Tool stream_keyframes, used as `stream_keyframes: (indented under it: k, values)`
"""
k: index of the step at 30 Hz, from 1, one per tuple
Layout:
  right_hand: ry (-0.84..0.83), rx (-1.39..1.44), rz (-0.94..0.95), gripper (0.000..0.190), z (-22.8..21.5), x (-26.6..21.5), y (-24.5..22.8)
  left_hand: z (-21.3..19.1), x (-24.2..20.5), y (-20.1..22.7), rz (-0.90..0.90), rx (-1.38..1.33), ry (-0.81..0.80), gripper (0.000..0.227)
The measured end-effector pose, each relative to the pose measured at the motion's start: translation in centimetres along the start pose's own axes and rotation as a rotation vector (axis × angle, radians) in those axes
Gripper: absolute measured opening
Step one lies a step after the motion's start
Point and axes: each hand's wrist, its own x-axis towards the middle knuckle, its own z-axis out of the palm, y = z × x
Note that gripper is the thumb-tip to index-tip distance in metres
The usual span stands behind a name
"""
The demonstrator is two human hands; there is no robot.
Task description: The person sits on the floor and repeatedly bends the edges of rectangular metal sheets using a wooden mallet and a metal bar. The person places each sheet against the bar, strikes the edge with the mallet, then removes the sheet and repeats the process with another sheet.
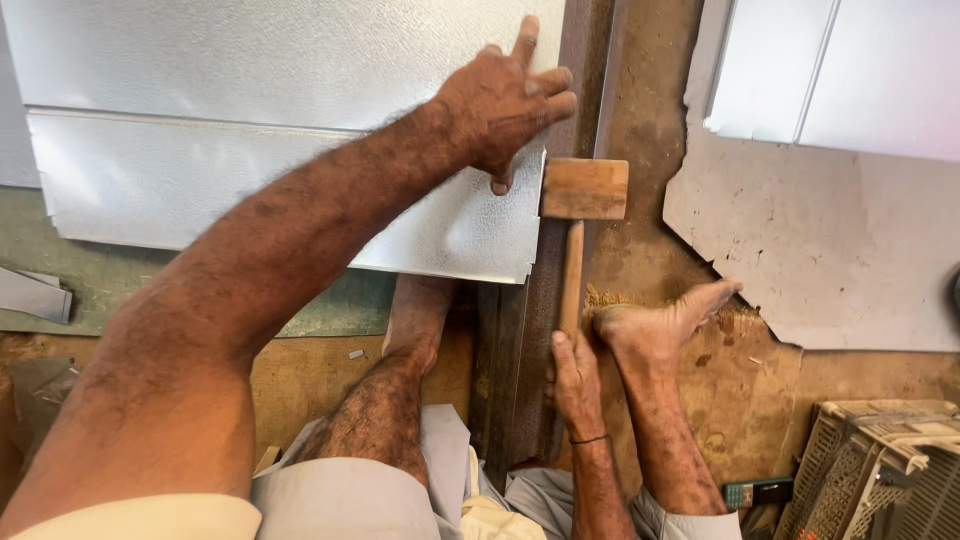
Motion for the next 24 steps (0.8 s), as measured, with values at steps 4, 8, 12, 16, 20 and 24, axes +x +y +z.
stream_keyframes:
  k: [4, 8, 12, 16, 20, 24]
  values:
    - [-0.089, -0.034, 0.109, 0.035, 0.9, 0.2, 0.7, -0.2, -0.5, 0.4, 0.001, -0.053, -0.058, 0.117]
    - [0.125, -0.075, 0.039, 0.034, 1.9, 1.1, 1.6, -0.3, -0.7, 0.1, 0.011, -0.081, -0.051, 0.116]
    - [0.181, -0.14, -0.017, 0.032, 2.7, 1.0, 2.0, -0.5, -1.1, 0.4, 0.025, -0.078, -0.063, 0.112]
    - [0.186, -0.14, -0.011, 0.034, 2.7, 1.0, 1.8, -0.7, -1.8, 1.2, 0.037, -0.133, -0.045, 0.108]
    - [0.204, -0.161, -0.034, 0.036, 2.4, 1.3, 2.1, -0.4, -3.0, 2.5, 0.049, -0.178, -0.042, 0.104]
    - [0.199, -0.168, -0.039, 0.035, 2.7, 1.2, 2.1, -0.7, -4.4, 3.9, 0.058, -0.208, -0.037, 0.099]
